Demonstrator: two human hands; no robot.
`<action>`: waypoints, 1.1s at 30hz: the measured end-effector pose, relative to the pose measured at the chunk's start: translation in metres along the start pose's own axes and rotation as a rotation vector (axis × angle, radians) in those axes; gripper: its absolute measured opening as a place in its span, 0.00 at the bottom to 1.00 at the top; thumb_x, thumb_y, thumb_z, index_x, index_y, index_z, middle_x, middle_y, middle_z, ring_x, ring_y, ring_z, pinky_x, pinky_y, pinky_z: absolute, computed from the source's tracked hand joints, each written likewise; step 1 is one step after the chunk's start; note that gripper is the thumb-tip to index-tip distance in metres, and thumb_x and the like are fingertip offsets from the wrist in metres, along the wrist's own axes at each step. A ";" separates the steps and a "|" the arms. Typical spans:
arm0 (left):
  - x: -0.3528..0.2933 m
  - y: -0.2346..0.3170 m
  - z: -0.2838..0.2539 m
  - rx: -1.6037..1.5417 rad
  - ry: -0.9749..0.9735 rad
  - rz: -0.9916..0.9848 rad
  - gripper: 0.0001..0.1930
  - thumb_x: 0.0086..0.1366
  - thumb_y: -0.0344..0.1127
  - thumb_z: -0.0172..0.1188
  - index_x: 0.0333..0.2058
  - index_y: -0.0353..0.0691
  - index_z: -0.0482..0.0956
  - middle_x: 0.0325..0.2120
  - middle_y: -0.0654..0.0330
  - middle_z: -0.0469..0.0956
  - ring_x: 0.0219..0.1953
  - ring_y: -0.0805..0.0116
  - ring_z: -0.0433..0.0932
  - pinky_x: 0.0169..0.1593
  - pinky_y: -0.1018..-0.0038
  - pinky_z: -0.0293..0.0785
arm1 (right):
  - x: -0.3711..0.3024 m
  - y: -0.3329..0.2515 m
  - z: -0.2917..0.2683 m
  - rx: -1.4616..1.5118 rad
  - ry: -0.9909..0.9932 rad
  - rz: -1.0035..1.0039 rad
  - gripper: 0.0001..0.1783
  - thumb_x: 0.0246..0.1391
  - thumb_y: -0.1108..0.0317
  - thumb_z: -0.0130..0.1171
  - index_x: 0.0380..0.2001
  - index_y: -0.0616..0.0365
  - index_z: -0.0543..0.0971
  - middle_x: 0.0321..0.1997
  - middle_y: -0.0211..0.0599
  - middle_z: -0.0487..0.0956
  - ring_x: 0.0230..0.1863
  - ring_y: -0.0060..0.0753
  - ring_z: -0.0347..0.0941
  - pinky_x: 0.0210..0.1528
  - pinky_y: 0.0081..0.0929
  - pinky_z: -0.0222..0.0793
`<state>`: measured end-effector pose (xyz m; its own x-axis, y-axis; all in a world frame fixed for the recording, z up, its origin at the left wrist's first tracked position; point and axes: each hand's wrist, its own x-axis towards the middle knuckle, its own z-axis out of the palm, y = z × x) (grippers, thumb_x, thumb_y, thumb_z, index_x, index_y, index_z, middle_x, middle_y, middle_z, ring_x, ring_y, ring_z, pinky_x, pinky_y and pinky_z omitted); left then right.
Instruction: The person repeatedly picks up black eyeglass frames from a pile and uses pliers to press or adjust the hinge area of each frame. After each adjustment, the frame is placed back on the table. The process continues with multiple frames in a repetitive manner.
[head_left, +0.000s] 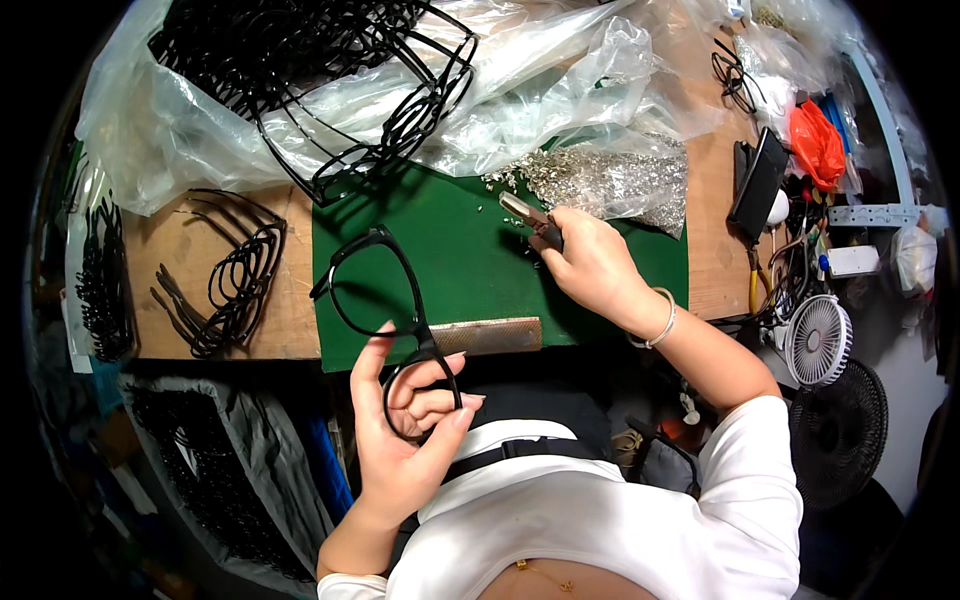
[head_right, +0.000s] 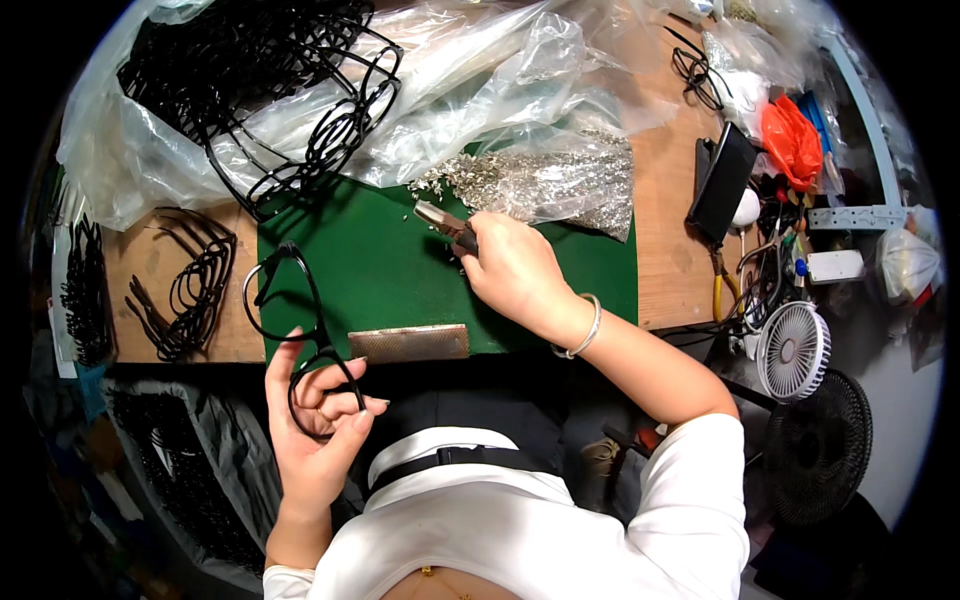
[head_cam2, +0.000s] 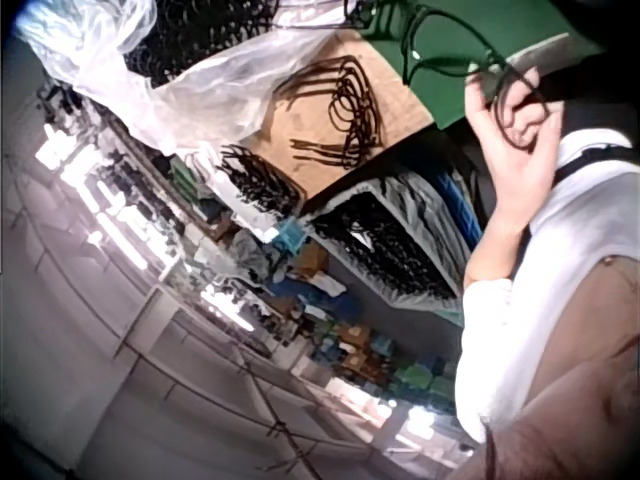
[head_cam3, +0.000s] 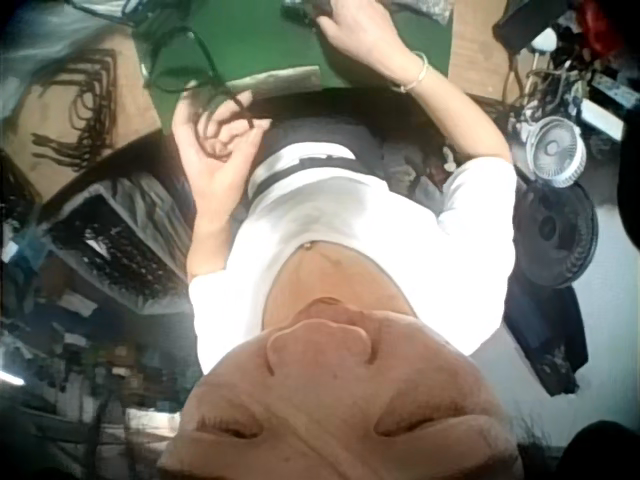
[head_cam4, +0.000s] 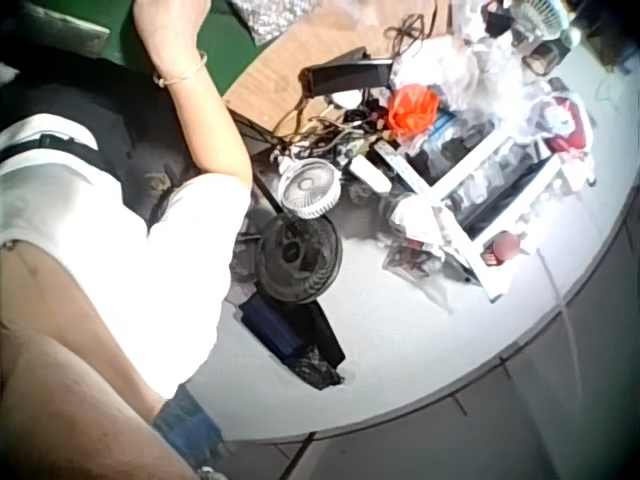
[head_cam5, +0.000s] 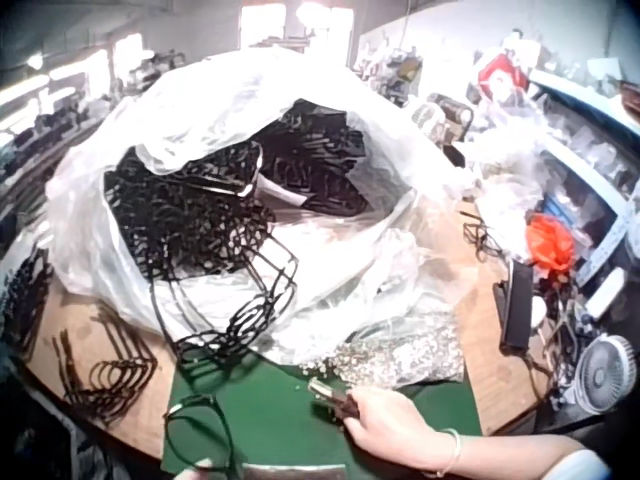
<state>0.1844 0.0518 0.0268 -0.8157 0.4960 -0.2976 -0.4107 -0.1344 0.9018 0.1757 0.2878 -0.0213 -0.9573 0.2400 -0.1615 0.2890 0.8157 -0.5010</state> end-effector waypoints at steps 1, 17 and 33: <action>0.000 0.005 0.000 -0.065 -0.016 -0.031 0.41 0.51 0.21 0.56 0.58 0.43 0.40 0.43 0.45 0.67 0.36 0.66 0.76 0.42 0.72 0.72 | 0.001 0.001 0.003 -0.021 0.013 -0.023 0.09 0.43 0.69 0.54 0.23 0.65 0.69 0.25 0.50 0.72 0.31 0.53 0.69 0.34 0.42 0.64; 0.008 -0.025 0.029 0.040 -0.034 0.085 0.23 0.58 0.19 0.48 0.52 0.30 0.53 0.36 0.51 0.70 0.34 0.71 0.75 0.39 0.78 0.73 | -0.051 -0.066 -0.008 1.286 -0.217 0.089 0.08 0.54 0.68 0.51 0.29 0.61 0.66 0.20 0.26 0.69 0.18 0.10 0.62 0.17 0.11 0.61; 0.007 -0.032 0.029 0.169 -0.031 0.175 0.24 0.57 0.19 0.49 0.52 0.31 0.54 0.34 0.53 0.70 0.32 0.72 0.75 0.35 0.79 0.73 | -0.049 -0.070 0.006 1.332 -0.223 0.259 0.12 0.54 0.62 0.52 0.31 0.59 0.66 0.21 0.27 0.70 0.19 0.11 0.63 0.16 0.10 0.58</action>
<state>0.2036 0.0842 0.0048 -0.8545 0.5042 -0.1245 -0.1878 -0.0766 0.9792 0.2022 0.2161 0.0168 -0.8892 0.1147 -0.4429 0.3710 -0.3858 -0.8447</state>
